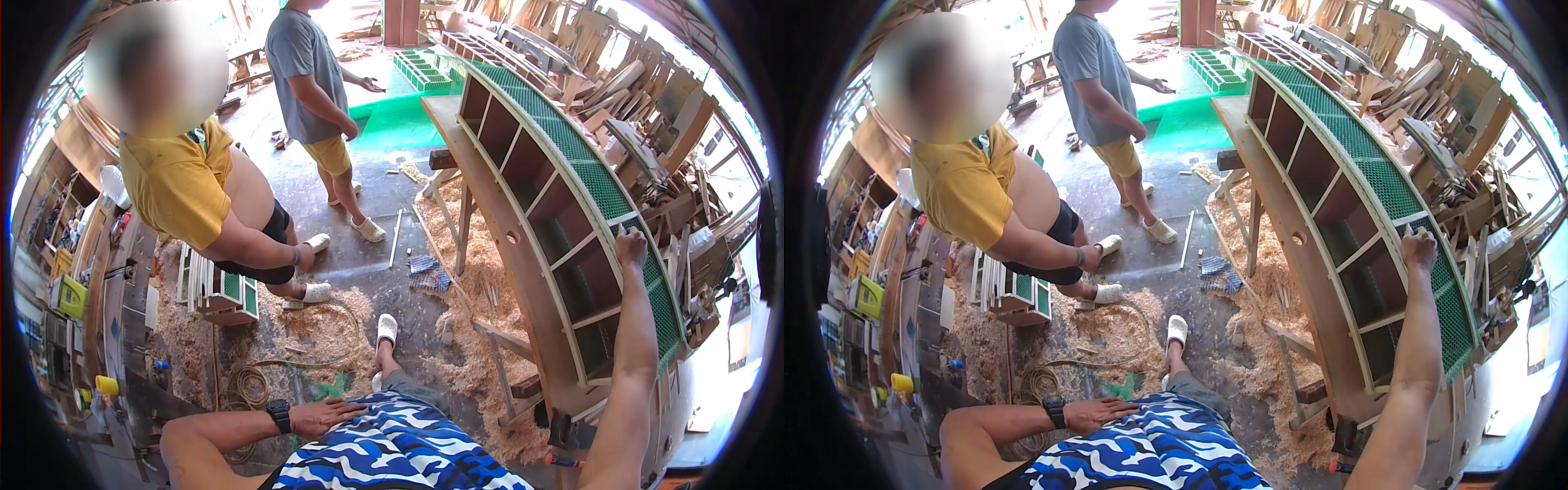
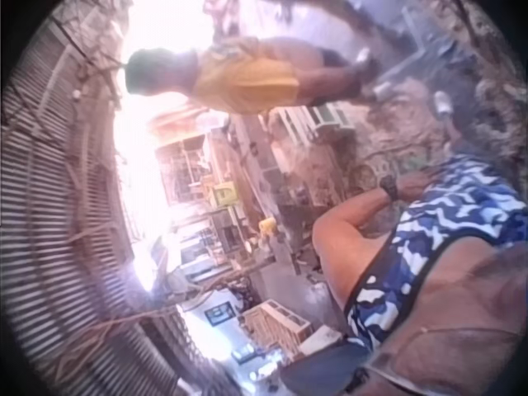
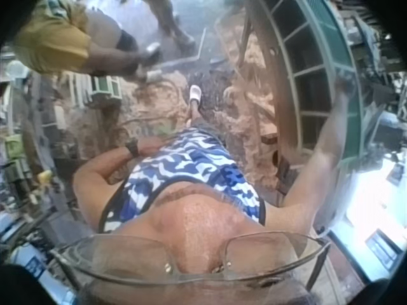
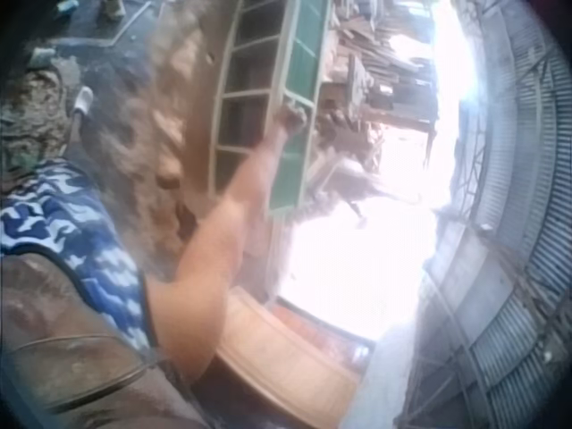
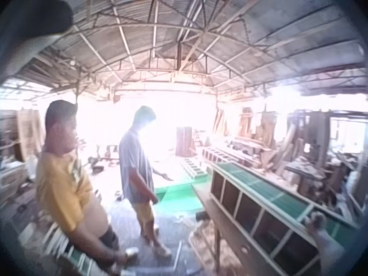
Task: Assembling a wooden structure with green wire mesh using a hammer, nails, and a handsaw.
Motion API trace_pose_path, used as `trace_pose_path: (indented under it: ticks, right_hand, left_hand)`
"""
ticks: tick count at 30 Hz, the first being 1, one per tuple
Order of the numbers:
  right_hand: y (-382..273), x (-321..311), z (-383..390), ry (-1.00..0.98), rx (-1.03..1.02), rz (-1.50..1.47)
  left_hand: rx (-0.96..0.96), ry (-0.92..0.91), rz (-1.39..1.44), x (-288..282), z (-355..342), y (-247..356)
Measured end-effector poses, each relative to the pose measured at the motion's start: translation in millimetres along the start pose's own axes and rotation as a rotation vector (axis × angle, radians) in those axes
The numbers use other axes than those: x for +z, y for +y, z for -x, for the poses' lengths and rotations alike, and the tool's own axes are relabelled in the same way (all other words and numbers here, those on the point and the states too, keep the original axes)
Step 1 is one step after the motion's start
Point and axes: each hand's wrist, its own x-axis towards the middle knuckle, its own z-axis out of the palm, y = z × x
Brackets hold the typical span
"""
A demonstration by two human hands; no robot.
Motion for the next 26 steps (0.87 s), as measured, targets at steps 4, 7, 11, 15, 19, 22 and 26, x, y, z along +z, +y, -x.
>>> trace_pose_path:
  ticks: [4, 7, 11, 15, 19, 22, 26]
  right_hand:
    - [6.1, 8.8, -3.8, 0.064, -0.028, -0.001]
    - [11.3, 17.2, -7.6, 0.092, -0.072, 0.016]
    - [12.1, 16.6, -8.8, 0.072, -0.109, -0.013]
    - [16.4, 19.0, -8.0, 0.109, -0.186, -0.059]
    - [23.5, 30.1, -14.6, 0.098, -0.116, -0.133]
    - [39.2, 46.9, -17.2, 0.157, -0.44, 0.284]
    - [65.1, 68.3, -36.6, 0.124, 0.015, -0.184]
  left_hand:
    - [0.027, 0.015, -0.018, -2.5, -0.7, -3.7]
    - [0.051, 0.028, 0.0, -8.6, -3.5, -8.4]
    - [0.011, 0.0, 0.042, -31.8, -7.7, -14.3]
    - [-0.073, -0.045, -0.022, -74.5, -16.6, -12.4]
    - [-0.486, -0.375, -0.215, -151.4, -45.0, -7.1]
    - [-0.437, -0.084, -0.128, -222.1, -76.9, -20.0]
    - [-0.36, 0.458, 0.754, -301.2, -121.2, -22.8]
